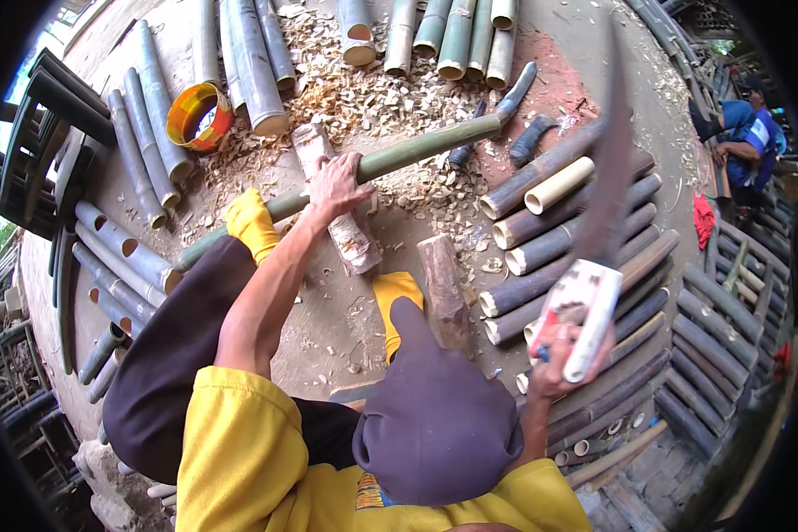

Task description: The person measures bamboo poles using a tape measure and cuts them with a hand saw. They use a knife to mark the bamboo and turn the poles over to measure different sections.

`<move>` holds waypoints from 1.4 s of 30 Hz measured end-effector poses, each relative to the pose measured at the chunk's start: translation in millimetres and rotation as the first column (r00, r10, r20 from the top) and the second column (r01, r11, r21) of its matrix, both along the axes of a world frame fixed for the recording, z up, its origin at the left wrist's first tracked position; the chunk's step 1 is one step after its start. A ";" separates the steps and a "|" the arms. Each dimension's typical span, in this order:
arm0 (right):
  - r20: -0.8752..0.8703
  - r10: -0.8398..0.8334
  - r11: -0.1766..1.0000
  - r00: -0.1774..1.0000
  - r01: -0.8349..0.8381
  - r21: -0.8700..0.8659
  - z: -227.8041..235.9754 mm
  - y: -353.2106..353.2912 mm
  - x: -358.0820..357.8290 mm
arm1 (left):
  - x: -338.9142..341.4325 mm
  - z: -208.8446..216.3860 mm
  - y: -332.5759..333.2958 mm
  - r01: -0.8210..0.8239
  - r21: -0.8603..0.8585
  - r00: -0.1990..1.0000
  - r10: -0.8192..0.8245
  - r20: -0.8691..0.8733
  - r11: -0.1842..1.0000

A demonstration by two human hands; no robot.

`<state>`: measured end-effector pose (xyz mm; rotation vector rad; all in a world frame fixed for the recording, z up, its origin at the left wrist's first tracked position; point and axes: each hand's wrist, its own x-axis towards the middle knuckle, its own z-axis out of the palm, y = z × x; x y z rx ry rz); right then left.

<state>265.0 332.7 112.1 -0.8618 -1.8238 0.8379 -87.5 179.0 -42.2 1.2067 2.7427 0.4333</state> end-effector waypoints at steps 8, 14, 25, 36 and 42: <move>0.070 0.534 0.828 0.843 -0.504 -0.244 -40.4 -53.3 -42.5 | 2.0 4.5 18.2 -0.107 0.063 0.976 0.093 0.197 0.992; 0.123 0.596 0.787 0.794 -0.547 -0.285 -56.7 -56.7 -52.0 | 2.9 6.9 18.9 -0.129 -0.016 0.974 0.130 0.185 0.991; 0.171 0.608 0.789 0.775 -0.568 -0.235 -57.0 -61.8 -21.0 | 3.7 11.5 20.2 -0.175 -0.035 0.970 0.178 0.168 0.984; 0.232 0.625 0.780 0.745 -0.603 -0.167 -44.4 -62.7 -21.8 | 7.1 10.9 22.6 -0.187 -0.024 0.965 0.188 0.182 0.982; 0.214 0.586 0.810 0.781 -0.558 -0.181 -63.8 -70.1 -30.9 | 11.7 7.7 17.8 -0.179 0.033 0.975 0.173 0.141 0.983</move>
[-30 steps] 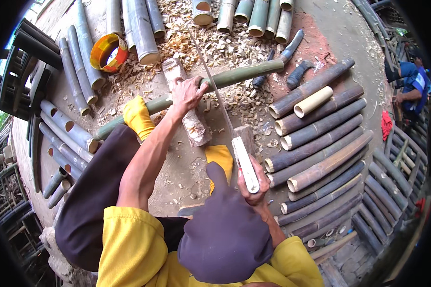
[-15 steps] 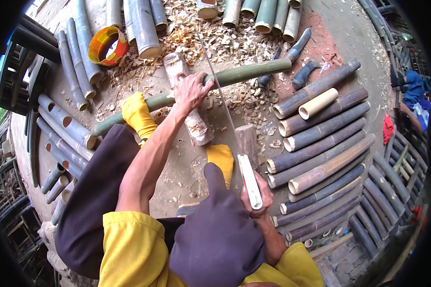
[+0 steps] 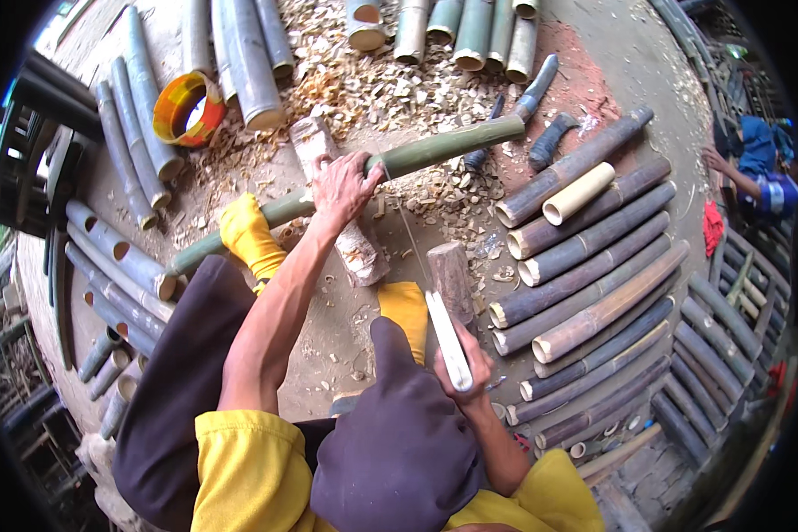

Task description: The person measures bamboo poles using a tape measure and cuts them with a hand saw. They use a knife to mark the bamboo and turn the poles over to measure different sections.

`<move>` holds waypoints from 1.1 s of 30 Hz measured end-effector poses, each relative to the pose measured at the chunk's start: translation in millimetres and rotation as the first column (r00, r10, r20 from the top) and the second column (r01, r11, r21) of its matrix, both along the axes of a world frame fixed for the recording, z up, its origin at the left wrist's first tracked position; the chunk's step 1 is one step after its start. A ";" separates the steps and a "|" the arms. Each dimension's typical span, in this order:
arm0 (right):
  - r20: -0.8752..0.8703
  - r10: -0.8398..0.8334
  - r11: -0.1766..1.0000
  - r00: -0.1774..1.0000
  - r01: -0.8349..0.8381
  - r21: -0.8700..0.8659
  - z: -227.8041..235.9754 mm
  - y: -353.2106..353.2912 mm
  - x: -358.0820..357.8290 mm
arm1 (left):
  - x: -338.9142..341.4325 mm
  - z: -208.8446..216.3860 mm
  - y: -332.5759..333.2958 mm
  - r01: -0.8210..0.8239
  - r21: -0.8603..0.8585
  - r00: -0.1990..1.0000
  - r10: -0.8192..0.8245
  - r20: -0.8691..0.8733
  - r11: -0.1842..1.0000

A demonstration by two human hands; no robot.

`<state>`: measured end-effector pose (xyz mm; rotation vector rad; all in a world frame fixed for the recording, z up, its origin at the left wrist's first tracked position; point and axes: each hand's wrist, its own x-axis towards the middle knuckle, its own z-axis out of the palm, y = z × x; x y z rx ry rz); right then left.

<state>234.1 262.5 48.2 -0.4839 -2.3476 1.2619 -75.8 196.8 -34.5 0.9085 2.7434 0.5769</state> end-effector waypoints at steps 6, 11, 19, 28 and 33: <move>-0.036 -0.013 0.999 0.999 0.011 -0.051 4.6 17.6 -68.6 | -3.6 -5.6 4.7 -0.026 0.018 0.998 0.025 0.050 0.999; -0.134 -0.333 0.943 0.933 0.326 -0.075 31.5 34.1 -43.3 | -16.7 -1.7 2.0 -0.026 -0.038 0.999 0.027 0.042 0.999; -0.083 -0.638 0.760 0.765 0.644 0.094 29.0 101.8 38.3 | -39.4 -45.5 -11.1 -0.085 -0.150 0.995 0.092 0.039 0.985; 0.003 -0.764 0.592 0.645 0.698 0.403 -15.2 80.1 87.3 | -79.2 -78.6 -18.2 0.250 -0.118 0.968 -0.249 0.019 0.961; 0.300 -0.674 0.737 0.676 0.581 0.345 -47.2 69.7 82.9 | -122.3 -67.8 -20.3 0.527 -0.127 0.831 -0.541 -0.131 0.840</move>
